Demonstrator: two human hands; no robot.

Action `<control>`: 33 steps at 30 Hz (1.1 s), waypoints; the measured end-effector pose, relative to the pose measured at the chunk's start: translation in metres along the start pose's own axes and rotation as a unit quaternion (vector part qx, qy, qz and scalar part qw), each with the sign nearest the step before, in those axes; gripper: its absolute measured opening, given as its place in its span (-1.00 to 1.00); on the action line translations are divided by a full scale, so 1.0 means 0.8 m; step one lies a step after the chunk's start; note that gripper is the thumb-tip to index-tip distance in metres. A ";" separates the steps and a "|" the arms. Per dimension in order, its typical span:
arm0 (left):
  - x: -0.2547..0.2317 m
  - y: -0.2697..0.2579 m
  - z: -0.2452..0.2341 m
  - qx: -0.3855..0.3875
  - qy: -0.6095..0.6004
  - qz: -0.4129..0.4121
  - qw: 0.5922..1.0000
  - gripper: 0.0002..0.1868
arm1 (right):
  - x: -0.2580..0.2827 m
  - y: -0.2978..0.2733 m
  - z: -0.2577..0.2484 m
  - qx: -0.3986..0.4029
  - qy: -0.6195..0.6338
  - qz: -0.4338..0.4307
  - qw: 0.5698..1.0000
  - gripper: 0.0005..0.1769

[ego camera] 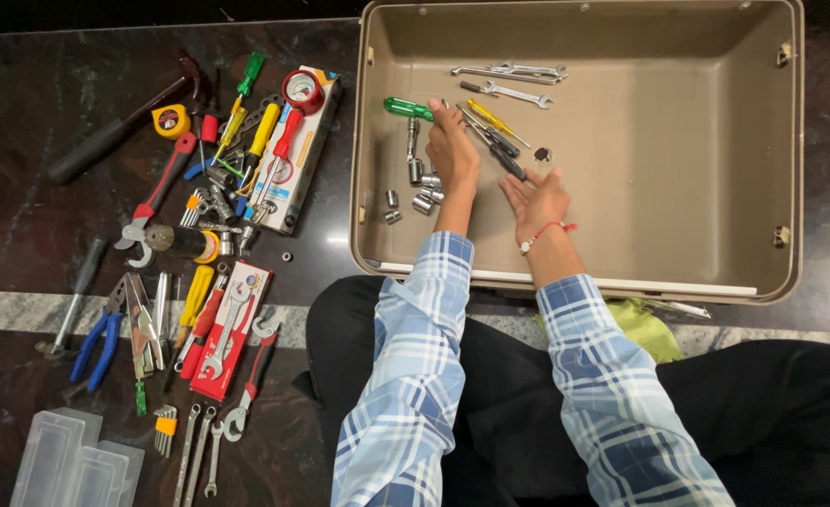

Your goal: The person sits on the floor and organizes various hand tools, including wrenches, screwdrivers, and pliers, by picking them up from the floor and placing them into an open toolbox.

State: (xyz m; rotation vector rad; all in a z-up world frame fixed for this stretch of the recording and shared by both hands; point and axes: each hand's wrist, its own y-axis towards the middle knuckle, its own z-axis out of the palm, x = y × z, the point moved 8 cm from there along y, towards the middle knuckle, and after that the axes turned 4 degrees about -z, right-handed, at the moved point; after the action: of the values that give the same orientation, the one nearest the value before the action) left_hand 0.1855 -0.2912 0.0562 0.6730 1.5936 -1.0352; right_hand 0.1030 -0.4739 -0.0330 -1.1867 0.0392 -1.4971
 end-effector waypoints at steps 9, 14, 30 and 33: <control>-0.001 -0.004 -0.013 -0.025 -0.071 0.019 0.997 -0.01 | 0.023 0.000 0.008 0.035 -0.046 -0.138 0.989 -0.51; -0.011 -0.020 -0.022 -0.005 -0.185 0.037 0.982 -0.07 | 0.052 -0.029 0.028 0.048 -0.099 -0.219 0.969 -0.63; -0.072 -0.077 -0.085 0.046 -0.220 0.016 0.974 -0.55 | 0.110 -0.115 0.078 0.107 -0.161 -0.387 0.902 -0.75; -0.076 -0.088 -0.106 0.063 -0.252 0.016 0.966 -0.55 | 0.109 -0.123 0.087 0.141 -0.148 -0.367 0.908 -0.74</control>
State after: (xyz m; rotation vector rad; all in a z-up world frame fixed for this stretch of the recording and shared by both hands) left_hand 0.1032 -0.2438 0.1385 0.4661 1.0792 -1.1802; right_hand 0.0947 -0.4677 0.1151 -1.2333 -0.8915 -1.8525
